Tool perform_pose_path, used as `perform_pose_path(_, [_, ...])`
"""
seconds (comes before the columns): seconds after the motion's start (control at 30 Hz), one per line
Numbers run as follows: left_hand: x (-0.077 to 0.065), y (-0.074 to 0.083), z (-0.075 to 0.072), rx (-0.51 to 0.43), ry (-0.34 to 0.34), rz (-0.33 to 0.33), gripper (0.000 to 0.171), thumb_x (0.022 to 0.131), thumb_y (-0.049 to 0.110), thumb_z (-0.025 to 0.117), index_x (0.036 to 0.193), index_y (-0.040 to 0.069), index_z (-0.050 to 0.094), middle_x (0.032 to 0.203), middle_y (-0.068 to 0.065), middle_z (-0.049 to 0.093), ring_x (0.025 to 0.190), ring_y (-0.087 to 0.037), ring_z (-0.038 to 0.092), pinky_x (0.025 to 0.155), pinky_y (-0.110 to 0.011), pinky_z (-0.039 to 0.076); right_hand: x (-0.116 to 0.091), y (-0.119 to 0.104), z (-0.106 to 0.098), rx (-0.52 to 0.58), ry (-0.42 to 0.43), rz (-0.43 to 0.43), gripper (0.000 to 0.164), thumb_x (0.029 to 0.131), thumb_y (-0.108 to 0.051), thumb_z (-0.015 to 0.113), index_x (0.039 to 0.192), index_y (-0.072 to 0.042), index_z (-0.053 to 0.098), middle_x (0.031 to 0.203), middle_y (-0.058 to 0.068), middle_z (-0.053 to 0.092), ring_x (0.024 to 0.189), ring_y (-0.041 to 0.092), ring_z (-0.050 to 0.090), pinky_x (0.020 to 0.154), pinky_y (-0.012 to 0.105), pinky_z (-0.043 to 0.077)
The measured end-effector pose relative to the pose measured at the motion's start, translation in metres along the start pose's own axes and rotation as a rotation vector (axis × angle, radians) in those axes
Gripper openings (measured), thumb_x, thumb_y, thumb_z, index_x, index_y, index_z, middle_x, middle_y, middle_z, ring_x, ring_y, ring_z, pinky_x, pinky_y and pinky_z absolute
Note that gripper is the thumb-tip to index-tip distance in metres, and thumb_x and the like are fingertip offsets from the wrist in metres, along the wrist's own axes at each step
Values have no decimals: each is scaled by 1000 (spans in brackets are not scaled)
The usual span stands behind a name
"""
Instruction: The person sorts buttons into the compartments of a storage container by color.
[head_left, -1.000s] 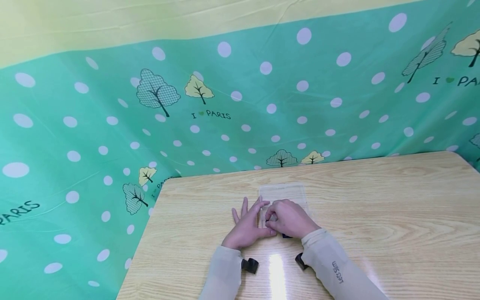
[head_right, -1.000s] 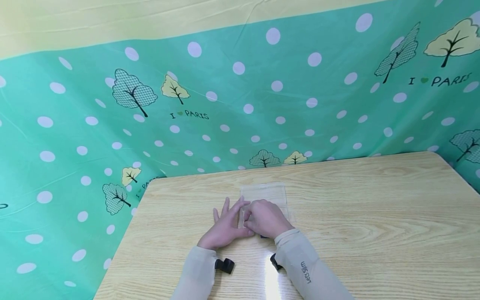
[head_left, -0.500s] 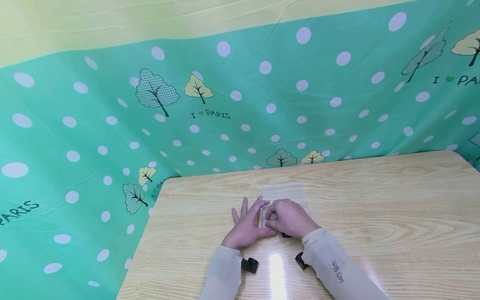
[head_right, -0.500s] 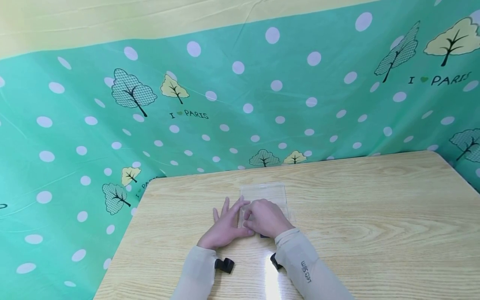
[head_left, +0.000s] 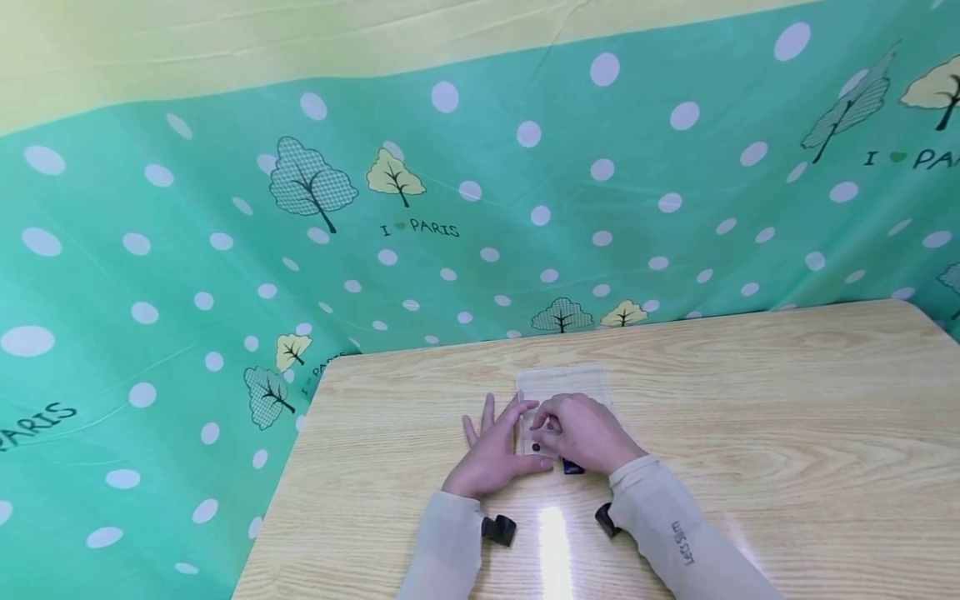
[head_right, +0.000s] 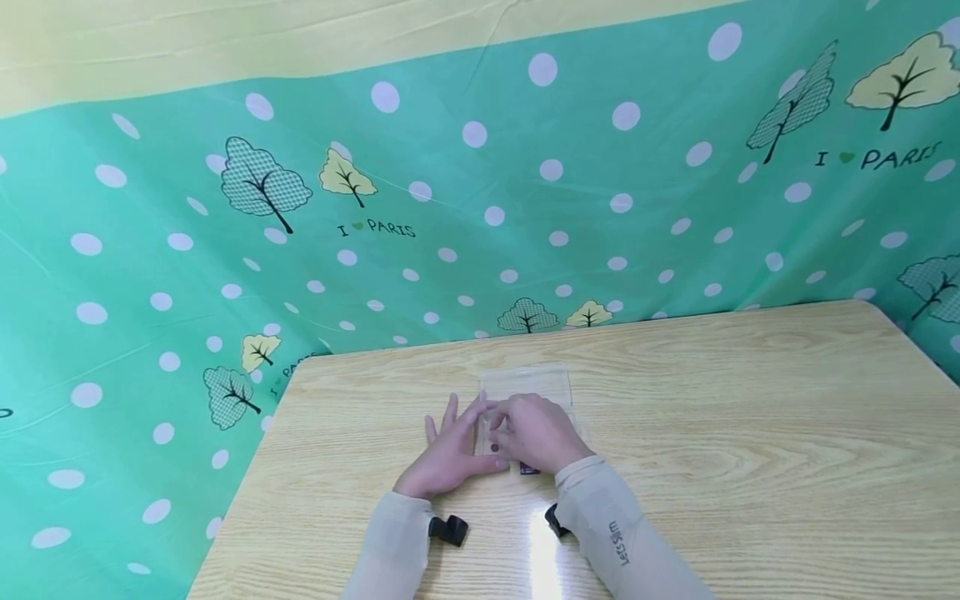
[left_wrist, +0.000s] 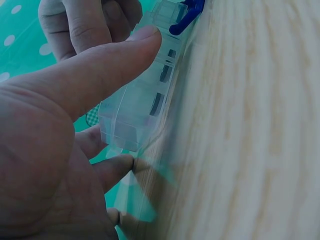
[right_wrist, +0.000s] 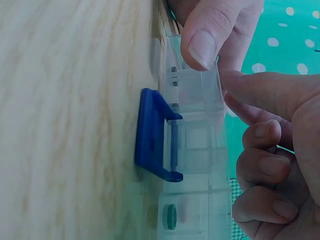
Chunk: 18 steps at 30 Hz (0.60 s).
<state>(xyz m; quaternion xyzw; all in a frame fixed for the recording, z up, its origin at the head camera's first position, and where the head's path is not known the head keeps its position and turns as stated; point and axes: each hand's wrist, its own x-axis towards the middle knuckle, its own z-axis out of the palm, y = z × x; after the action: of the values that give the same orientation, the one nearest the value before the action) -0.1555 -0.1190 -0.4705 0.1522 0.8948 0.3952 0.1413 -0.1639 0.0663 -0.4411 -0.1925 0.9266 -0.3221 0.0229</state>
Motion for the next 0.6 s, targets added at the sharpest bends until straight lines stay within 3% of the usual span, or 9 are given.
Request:
perform_pose_path(0.3, [1,1,0,-22,-2,-14,90,76,43,86,153,33,39,167,4,17,152,-30,-18,108,-60,-31,-2,6,-6,-20,26,3,11,87,-27,79,90,-17,75,71,-12,56,63,7,48,60,28,44])
perform_pose_path(0.43, [2,2,-1,-32,6,-31,106,71,40,90,158,35,30,166,4,21,152,-29,-17,109,-58,-31,-5,11,-11,-37,58,-14,12,87,-27,78,92,-16,75,73,-11,54,65,8,47,61,28,43])
perform_pose_path(0.6, [3,1,-2,-17,12,-48,125,67,41,92,163,29,12,166,-3,20,152,-30,-15,110,-59,-29,-11,20,-18,-44,86,10,14,88,-29,78,94,-16,74,76,-8,54,67,9,48,62,29,44])
